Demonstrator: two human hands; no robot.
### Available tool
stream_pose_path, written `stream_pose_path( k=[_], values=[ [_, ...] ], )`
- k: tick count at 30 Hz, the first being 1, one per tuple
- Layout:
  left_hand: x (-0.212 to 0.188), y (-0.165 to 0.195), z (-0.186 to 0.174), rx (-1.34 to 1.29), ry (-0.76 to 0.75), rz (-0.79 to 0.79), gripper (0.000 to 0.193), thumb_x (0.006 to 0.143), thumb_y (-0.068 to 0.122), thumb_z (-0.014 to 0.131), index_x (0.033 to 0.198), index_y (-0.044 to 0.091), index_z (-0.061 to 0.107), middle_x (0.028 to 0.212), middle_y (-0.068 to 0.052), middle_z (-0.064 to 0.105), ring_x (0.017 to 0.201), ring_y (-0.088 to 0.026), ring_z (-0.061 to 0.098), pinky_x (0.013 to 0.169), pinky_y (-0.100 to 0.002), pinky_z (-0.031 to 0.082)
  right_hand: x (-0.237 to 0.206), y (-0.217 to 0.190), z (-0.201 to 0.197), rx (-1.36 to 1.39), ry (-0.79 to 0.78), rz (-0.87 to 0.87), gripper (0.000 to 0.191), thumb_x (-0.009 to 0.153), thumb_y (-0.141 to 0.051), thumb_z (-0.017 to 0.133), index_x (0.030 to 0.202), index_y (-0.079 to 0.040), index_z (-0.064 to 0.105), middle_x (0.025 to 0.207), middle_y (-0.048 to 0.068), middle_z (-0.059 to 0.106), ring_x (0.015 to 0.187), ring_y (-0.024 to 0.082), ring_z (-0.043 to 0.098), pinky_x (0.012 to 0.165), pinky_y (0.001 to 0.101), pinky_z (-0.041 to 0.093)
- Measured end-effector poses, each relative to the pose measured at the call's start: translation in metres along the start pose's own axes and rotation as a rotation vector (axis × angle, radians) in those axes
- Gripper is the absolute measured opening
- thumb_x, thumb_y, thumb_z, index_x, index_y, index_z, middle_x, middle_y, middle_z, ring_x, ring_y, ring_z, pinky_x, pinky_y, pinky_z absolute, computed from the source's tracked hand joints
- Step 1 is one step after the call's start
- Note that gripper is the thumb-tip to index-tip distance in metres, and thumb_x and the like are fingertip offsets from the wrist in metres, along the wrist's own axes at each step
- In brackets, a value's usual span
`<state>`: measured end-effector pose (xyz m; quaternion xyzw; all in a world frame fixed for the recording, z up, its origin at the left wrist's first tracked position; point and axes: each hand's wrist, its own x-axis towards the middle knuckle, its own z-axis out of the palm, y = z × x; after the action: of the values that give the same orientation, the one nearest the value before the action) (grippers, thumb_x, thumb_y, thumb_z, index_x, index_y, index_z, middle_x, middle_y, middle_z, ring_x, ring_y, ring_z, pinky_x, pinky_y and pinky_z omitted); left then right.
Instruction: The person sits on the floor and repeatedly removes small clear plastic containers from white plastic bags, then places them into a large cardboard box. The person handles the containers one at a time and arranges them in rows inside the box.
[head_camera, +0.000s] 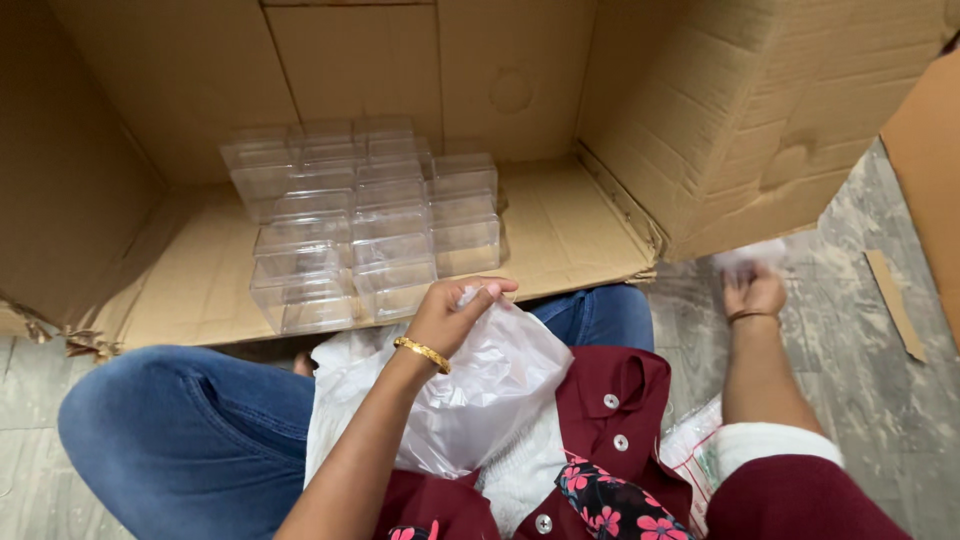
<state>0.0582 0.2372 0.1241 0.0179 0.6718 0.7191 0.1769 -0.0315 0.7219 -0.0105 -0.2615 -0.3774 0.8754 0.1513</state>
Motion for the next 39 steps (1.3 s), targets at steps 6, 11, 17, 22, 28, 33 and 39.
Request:
stream_pose_path(
  k=[6, 11, 17, 22, 28, 33, 39],
  values=[
    [-0.001, 0.005, -0.009, -0.046, 0.012, 0.037, 0.035, 0.101, 0.029, 0.060, 0.120, 0.004, 0.075, 0.101, 0.000, 0.079, 0.086, -0.005, 0.065, 0.079, -0.022, 0.054, -0.038, -0.006, 0.044, -0.335, 0.205, -0.407, 0.011, 0.105, -0.013, 0.052, 0.112, -0.013, 0.060, 0.095, -0.001, 0.060, 0.085, 0.013, 0.055, 0.081, 0.0381, 0.049],
    [0.001, -0.001, -0.009, -0.021, 0.017, 0.099, 0.036, 0.103, 0.030, 0.060, 0.119, 0.002, 0.076, 0.102, -0.002, 0.080, 0.091, -0.004, 0.065, 0.085, -0.021, 0.053, -0.199, 0.077, 0.107, -0.440, -0.380, -0.309, 0.020, 0.103, -0.022, 0.067, 0.101, -0.003, 0.062, 0.094, 0.006, 0.069, 0.081, 0.016, 0.069, 0.075, 0.0326, 0.061],
    [-0.004, -0.013, -0.013, 0.021, 0.146, 0.214, 0.031, 0.100, 0.030, 0.065, 0.099, 0.002, 0.078, 0.101, -0.006, 0.080, 0.088, -0.005, 0.066, 0.080, -0.022, 0.054, -0.275, 0.100, 0.179, -0.910, -0.696, -0.193, 0.026, 0.097, -0.018, 0.073, 0.108, 0.006, 0.076, 0.097, 0.007, 0.077, 0.087, 0.008, 0.063, 0.081, 0.0235, 0.052],
    [-0.005, -0.019, -0.013, 0.040, 0.307, 0.225, 0.036, 0.098, 0.029, 0.072, 0.079, 0.004, 0.055, 0.080, 0.000, 0.067, 0.069, -0.006, 0.050, 0.063, -0.025, 0.045, -0.281, 0.097, 0.185, -1.035, -0.725, -0.045, 0.031, 0.105, -0.024, 0.059, 0.116, 0.000, 0.076, 0.086, 0.005, 0.068, 0.077, 0.007, 0.056, 0.071, 0.0239, 0.049],
    [-0.017, -0.013, -0.018, -0.172, 0.118, 0.058, 0.031, 0.101, 0.037, 0.061, 0.088, 0.010, 0.062, 0.076, 0.005, 0.056, 0.067, -0.005, 0.049, 0.062, -0.022, 0.042, -0.275, 0.111, 0.185, -0.656, -0.710, -0.116, 0.024, 0.100, -0.017, 0.066, 0.111, 0.003, 0.075, 0.106, 0.000, 0.074, 0.093, 0.006, 0.064, 0.085, 0.0217, 0.051],
    [-0.032, -0.012, -0.050, -0.589, 0.089, -0.164, 0.027, 0.094, 0.037, 0.065, 0.085, 0.012, 0.062, 0.076, 0.002, 0.060, 0.068, -0.010, 0.056, 0.061, -0.028, 0.046, -0.273, 0.112, 0.176, -0.145, -0.756, 0.547, 0.020, 0.105, -0.017, 0.066, 0.095, -0.002, 0.074, 0.082, 0.001, 0.069, 0.072, 0.010, 0.060, 0.068, 0.0269, 0.050],
    [-0.046, -0.009, -0.098, 0.145, 0.181, 0.217, 0.025, 0.098, 0.027, 0.073, 0.090, 0.006, 0.061, 0.081, -0.004, 0.063, 0.078, -0.015, 0.059, 0.073, -0.032, 0.048, -0.266, 0.110, 0.213, 0.111, -0.823, 0.405, 0.011, 0.094, -0.014, 0.067, 0.089, -0.005, 0.070, 0.077, 0.003, 0.066, 0.076, 0.017, 0.064, 0.083, 0.0368, 0.056]
  ],
)
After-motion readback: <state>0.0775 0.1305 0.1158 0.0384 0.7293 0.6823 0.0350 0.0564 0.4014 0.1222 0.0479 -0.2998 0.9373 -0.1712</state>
